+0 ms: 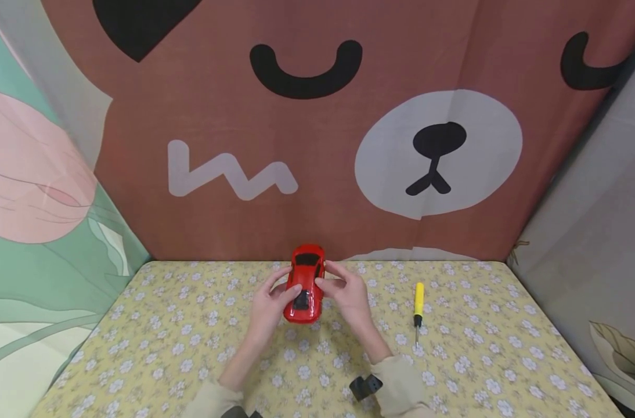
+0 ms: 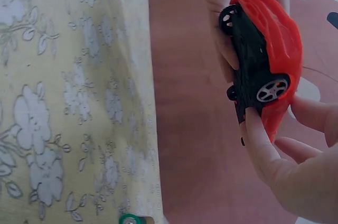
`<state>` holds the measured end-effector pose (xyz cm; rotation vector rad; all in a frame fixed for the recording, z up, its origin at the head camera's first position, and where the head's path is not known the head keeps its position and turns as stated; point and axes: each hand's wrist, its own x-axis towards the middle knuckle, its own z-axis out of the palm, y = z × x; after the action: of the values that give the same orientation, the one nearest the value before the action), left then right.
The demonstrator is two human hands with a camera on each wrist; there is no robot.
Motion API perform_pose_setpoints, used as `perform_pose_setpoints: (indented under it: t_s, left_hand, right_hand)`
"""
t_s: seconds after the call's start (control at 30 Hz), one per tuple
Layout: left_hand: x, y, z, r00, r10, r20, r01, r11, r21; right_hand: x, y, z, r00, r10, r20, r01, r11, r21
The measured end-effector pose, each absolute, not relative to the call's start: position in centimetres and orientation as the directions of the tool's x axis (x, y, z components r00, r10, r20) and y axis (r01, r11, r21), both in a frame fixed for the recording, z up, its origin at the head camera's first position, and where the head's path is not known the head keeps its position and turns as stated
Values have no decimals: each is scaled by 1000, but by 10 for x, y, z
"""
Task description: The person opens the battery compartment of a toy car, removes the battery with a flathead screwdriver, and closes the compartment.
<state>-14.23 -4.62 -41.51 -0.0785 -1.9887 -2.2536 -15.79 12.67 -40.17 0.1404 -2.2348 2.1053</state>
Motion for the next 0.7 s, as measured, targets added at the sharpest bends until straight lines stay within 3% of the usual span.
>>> perform_pose_setpoints:
  t_s: [0.23, 0.4, 0.7]
  left_hand:
    - [-145, -47, -422, -995, -39, 90, 91, -15, 996]
    - [-149, -47, -427, -994, 6, 106, 106, 76, 991]
    - [-153, -50, -435, -986, 102, 128, 150, 246, 958]
  right_hand:
    - [-163, 122, -416, -988, -29, 153, -156, 132, -979]
    - [-162, 118, -421, -988, -19, 154, -153, 275, -949]
    - [-163, 118, -432, -982, -93, 166, -188, 369, -910]
